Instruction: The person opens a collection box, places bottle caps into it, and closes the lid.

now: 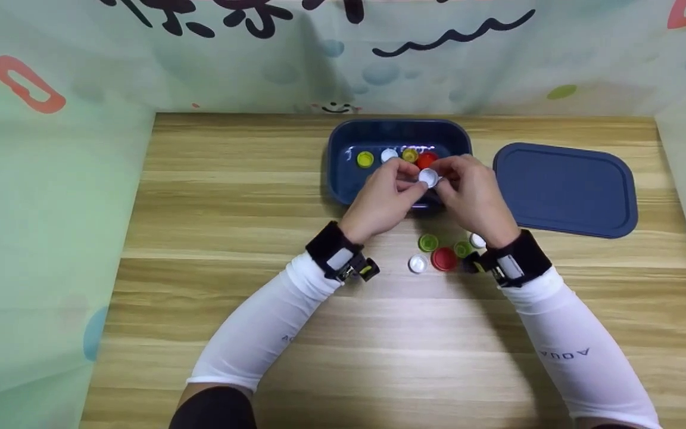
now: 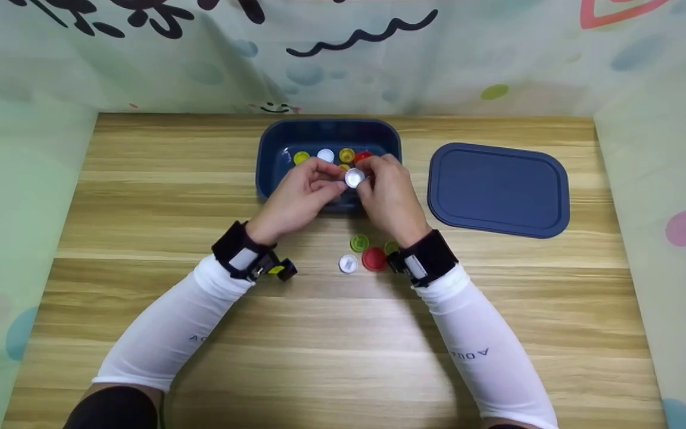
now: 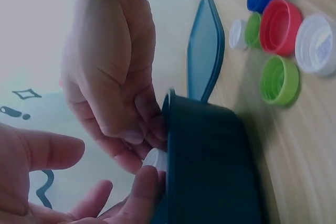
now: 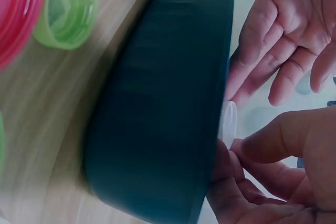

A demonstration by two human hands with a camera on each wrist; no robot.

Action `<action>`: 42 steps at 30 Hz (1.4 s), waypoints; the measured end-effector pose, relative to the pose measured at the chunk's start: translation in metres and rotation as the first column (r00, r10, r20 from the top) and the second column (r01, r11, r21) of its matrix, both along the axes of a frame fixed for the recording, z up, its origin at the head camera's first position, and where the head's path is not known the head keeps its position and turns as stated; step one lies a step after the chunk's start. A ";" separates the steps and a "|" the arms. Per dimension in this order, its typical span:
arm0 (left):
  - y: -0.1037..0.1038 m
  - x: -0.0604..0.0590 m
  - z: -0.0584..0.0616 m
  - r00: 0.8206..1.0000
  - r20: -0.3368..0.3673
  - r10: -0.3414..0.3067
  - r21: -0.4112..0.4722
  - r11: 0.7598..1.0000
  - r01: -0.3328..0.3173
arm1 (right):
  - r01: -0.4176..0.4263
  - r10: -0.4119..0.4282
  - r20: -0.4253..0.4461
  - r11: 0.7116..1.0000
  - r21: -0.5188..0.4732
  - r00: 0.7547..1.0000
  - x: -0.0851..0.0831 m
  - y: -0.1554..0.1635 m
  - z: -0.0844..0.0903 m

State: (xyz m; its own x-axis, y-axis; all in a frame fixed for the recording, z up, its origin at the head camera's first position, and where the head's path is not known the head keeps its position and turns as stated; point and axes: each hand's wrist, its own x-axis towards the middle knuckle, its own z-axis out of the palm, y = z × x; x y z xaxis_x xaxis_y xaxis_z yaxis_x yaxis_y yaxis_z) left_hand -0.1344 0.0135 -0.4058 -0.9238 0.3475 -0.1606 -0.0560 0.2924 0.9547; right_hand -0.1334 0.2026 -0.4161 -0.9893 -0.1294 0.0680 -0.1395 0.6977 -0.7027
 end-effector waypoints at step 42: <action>-0.024 0.061 -0.003 0.886 -0.408 -0.221 -0.271 0.956 0.114 | -0.229 0.239 -0.154 0.970 0.079 0.959 0.078 0.002 0.014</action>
State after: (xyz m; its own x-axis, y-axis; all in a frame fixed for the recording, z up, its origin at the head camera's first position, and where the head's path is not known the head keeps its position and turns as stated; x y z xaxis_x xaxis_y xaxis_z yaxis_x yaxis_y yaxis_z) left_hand -0.0736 -0.0106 -0.4089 -0.8509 0.5056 0.1430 0.4135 0.4763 0.7760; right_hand -0.0553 0.2043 -0.4021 -0.9074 -0.3645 0.2094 -0.4120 0.6722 -0.6152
